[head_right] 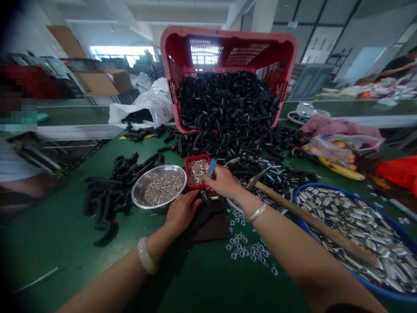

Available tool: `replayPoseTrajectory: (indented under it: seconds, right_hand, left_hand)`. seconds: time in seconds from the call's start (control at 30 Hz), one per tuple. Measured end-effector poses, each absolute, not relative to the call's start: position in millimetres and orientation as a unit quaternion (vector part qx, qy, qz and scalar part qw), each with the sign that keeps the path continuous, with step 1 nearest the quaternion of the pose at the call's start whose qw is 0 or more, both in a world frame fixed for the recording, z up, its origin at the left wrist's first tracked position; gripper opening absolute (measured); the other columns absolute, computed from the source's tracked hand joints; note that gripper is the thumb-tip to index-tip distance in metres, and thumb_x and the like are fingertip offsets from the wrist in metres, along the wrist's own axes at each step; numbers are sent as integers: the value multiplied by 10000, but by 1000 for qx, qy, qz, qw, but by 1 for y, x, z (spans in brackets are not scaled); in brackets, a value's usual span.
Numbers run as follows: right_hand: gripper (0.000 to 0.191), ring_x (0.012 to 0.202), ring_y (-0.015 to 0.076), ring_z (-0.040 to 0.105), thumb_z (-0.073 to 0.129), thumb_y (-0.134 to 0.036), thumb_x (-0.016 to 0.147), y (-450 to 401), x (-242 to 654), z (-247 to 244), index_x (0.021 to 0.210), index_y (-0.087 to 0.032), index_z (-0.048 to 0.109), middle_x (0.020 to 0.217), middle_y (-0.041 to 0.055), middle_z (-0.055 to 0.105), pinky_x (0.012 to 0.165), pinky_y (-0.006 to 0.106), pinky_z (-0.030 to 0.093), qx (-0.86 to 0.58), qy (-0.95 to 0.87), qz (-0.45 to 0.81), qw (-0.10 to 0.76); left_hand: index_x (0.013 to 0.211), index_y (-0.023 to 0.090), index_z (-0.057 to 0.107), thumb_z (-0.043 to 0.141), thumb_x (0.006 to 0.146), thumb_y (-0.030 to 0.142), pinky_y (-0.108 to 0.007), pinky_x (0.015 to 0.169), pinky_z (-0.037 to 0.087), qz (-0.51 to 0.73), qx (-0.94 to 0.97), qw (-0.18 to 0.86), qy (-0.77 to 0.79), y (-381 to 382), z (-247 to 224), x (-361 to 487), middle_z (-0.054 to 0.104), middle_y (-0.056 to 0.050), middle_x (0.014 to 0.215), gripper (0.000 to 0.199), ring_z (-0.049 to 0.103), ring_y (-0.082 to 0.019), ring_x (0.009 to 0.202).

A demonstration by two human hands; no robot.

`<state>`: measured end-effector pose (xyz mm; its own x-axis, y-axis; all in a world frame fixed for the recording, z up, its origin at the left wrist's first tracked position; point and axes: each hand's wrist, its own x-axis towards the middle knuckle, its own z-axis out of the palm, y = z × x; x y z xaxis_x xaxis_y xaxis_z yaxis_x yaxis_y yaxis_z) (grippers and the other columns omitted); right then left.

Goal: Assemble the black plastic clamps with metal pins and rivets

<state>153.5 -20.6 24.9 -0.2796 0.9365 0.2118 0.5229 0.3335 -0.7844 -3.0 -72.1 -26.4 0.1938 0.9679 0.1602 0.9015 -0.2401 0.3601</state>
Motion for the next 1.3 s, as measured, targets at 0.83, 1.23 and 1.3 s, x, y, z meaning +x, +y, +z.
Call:
replayPoseTrajectory:
  seconds: [0.83, 1.23, 1.3]
  right_hand:
    - [100, 680, 191, 590, 513, -157, 733, -37, 142, 22, 832, -160, 525, 730, 68, 612, 617, 293, 446, -479, -850, 103, 193]
    - [225, 740, 142, 604, 414, -334, 838, -8, 141, 44, 950, -160, 501, 827, 54, 631, 669, 260, 452, -556, -719, 103, 403]
    - [266, 783, 156, 607, 414, -352, 834, 18, 146, 39, 971, -151, 522, 877, 77, 640, 680, 269, 452, -633, -711, 86, 293]
  left_hand:
    - [1197, 230, 478, 447, 833, 344, -303, 869, 421, 178, 776, 156, 585, -59, -21, -9, 552, -30, 1199, 383, 541, -190, 1035]
    - [1170, 182, 510, 450, 838, 310, -342, 876, 426, 201, 774, 95, 593, -65, -26, -2, 567, -62, 1178, 361, 544, -209, 1017]
    - [1147, 164, 526, 437, 847, 280, -329, 911, 406, 246, 774, 75, 578, -73, -29, -3, 553, -74, 1193, 333, 517, -193, 1056]
